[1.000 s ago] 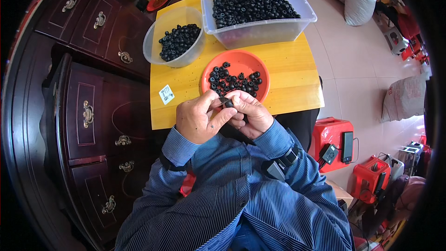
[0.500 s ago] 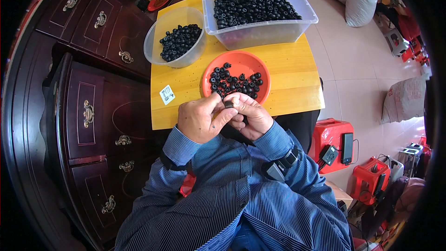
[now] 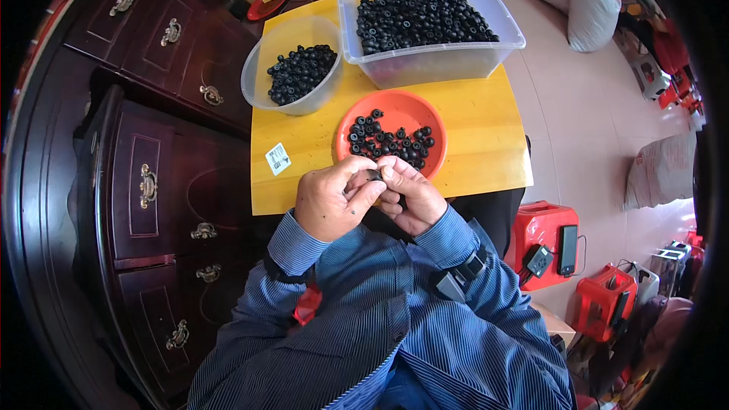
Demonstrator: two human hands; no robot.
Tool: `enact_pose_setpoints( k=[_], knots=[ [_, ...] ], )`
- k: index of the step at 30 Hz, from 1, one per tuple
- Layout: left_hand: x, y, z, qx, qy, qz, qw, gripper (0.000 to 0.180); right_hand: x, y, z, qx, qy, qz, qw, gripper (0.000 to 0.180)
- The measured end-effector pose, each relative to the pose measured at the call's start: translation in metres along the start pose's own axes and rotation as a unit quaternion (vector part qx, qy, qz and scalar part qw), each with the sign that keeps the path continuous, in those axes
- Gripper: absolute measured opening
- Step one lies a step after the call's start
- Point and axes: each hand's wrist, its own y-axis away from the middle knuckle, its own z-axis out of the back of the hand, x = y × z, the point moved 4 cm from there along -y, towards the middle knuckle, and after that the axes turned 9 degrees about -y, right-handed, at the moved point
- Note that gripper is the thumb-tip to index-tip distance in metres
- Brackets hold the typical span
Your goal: Sorting small black rubber parts into a bowl on a table.
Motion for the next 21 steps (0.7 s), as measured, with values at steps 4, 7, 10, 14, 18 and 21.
enact_pose_setpoints(
  k=[4, 7, 10, 14, 18, 21],
  knots=[
    [0.008, 0.000, -0.001, 0.039, 0.044, 0.038, 0.998, 0.018, 0.002, 0.004, 0.001, -0.014, 0.026, 0.000, 1.000, 0.006],
    [0.017, 0.000, -0.006, 0.068, 0.116, 0.069, 0.989, 0.014, 0.002, 0.003, 0.000, -0.019, 0.031, 0.000, 0.999, 0.006],
    [0.021, 0.003, -0.009, 0.072, 0.200, 0.071, 0.975, 0.010, 0.001, 0.003, 0.002, -0.023, 0.019, -0.014, 0.999, 0.006],
    [0.020, 0.002, -0.008, 0.078, 0.297, 0.126, 0.943, 0.007, 0.000, 0.004, 0.001, -0.012, 0.011, -0.023, 1.000, 0.006],
    [0.024, 0.005, -0.009, 0.080, 0.238, 0.090, 0.964, 0.011, -0.001, 0.003, 0.004, -0.004, 0.006, -0.022, 1.000, 0.005],
    [0.023, -0.001, -0.003, 0.119, 0.150, 0.086, 0.978, 0.018, -0.003, 0.003, 0.006, -0.014, 0.016, -0.038, 0.999, 0.004]
  ],
)
